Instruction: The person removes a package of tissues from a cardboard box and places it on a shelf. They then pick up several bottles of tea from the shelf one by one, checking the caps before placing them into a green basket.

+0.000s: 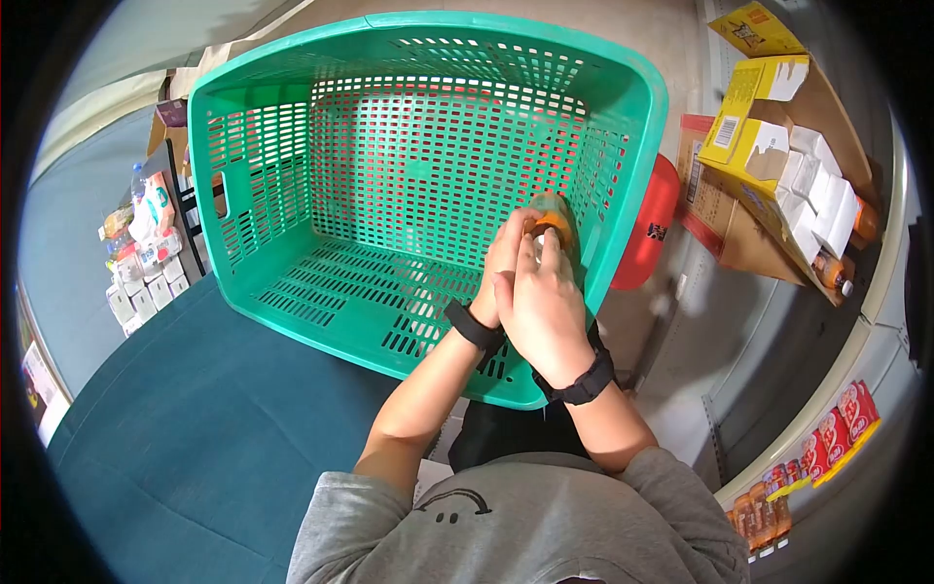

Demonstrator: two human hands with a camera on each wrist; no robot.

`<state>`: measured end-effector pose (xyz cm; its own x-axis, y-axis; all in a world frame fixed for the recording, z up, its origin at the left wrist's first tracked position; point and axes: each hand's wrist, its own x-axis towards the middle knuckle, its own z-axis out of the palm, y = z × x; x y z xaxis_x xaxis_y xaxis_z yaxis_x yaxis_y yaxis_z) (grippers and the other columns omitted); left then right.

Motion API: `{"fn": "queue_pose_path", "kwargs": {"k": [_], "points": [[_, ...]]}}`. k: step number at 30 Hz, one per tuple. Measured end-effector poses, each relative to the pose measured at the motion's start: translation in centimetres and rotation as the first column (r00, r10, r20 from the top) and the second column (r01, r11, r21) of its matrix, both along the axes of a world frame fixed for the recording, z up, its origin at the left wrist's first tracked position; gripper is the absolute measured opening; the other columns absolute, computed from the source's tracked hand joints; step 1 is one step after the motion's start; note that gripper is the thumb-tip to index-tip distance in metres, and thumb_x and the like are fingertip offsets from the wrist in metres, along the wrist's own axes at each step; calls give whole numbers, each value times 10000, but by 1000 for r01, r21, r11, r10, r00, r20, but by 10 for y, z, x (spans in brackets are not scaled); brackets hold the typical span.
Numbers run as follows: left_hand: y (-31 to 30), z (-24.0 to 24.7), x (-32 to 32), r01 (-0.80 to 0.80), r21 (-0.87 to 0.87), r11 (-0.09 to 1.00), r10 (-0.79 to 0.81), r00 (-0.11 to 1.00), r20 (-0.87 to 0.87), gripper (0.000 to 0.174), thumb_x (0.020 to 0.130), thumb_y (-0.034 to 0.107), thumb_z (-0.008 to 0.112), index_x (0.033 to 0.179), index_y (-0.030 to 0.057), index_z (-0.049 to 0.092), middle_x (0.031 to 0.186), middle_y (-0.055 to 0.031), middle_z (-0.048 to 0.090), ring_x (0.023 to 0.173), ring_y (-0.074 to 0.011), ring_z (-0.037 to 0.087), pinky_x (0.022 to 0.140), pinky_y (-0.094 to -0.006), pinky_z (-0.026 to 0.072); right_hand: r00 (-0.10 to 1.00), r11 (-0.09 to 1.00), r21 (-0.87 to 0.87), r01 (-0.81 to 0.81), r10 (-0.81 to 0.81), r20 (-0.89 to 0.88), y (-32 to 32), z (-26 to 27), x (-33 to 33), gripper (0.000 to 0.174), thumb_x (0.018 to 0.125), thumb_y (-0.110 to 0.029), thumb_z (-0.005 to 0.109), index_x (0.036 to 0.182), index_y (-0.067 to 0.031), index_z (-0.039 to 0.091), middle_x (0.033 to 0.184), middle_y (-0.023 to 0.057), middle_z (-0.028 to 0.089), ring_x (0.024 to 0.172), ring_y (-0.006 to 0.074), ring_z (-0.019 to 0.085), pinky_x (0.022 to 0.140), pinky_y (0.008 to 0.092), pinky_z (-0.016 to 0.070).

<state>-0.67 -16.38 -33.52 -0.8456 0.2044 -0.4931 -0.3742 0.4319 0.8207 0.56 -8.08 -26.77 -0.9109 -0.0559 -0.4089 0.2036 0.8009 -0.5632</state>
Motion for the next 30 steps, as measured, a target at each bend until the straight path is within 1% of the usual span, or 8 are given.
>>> {"fn": "queue_pose_path", "kwargs": {"k": [3, 7, 9, 16, 19, 21, 24, 30], "points": [[-1, -14, 0, 50, -75, 996, -61, 986, -154, 382, 754, 158, 623, 1081, 100, 434, 969, -119, 556, 844, -248, 571, 712, -337, 459, 999, 1000, -14, 6, -5, 34, 1, 3, -5, 534, 793, -247, 564, 1155, 118, 419, 1158, 334, 412, 1016, 427, 488, 864, 417, 429], [3, -10, -4, 80, -56, 995, -85, 990, -114, 417, 724, 166, 631, 1077, 54, 441, 1060, -150, 527, 972, -350, 507, 782, -397, 449, 997, 994, -84, 72, -72, -1, 5, 4, -7, 546, 787, -238, 579, 1165, 118, 410, 1148, 347, 410, 1022, 448, 471, 880, 436, 409], [3, -3, -9, 95, -63, 993, -108, 960, -258, 410, 733, 169, 630, 1074, 35, 446, 1075, -132, 516, 962, -352, 508, 778, -396, 448, 997, 993, -88, 78, -76, 17, 4, 4, -5, 541, 789, -233, 579, 1176, 104, 408, 1158, 351, 396, 1044, 456, 452, 896, 442, 395], [12, 9, -10, 38, -120, 992, -47, 996, -70, 448, 755, 191, 618, 1110, 5, 418, 993, -173, 540, 944, -353, 511, 764, -404, 451, 977, 950, -295, 101, -150, -150, 7, 16, -7, 506, 798, -176, 591, 1226, 17, 402, 1224, 346, 325, 1135, 471, 366, 945, 447, 351], [7, 16, -8, 14, 173, 985, -8, 999, -31, 472, 746, 183, 608, 1128, -1, 403, 968, -194, 546, 919, -370, 508, 758, -430, 447, 971, 946, -309, 101, -162, -176, 7, 17, -1, 499, 794, -150, 597, 1222, 20, 405, 1235, 306, 347, 1130, 441, 392, 937, 431, 362], [3, 20, -4, 187, -65, 980, -197, 956, -218, 448, 735, 164, 596, 1120, 10, 424, 978, -195, 543, 900, -380, 503, 769, -442, 436, 974, 908, -402, 118, -185, -132, 7, 24, 4, 491, 791, -146, 599, 1214, 22, 414, 1243, 284, 353, 1125, 423, 407, 933, 424, 367], [3, 29, 1, 189, -171, 967, -237, 916, -323, 441, 713, 146, 612, 1105, 24, 452, 975, -197, 542, 899, -386, 499, 782, -435, 428, 977, 837, -523, 164, -210, -30, 3, 41, 14, 463, 782, -130, 604, 1185, 30, 441, 1227, 233, 397, 1092, 379, 455, 915, 403, 385], [-17, 34, 40, 150, 39, 988, -120, 901, -416, 414, 746, 180, 647, 1105, 39, 496, 989, -106, 569, 847, -249, 561, 749, -359, 457, 966, 886, -459, 65, -171, -193, -11, 84, 42, 418, 779, -120, 602, 1155, 13, 480, 1140, 203, 469, 1058, 351, 480, 893, 390, 398]]}}
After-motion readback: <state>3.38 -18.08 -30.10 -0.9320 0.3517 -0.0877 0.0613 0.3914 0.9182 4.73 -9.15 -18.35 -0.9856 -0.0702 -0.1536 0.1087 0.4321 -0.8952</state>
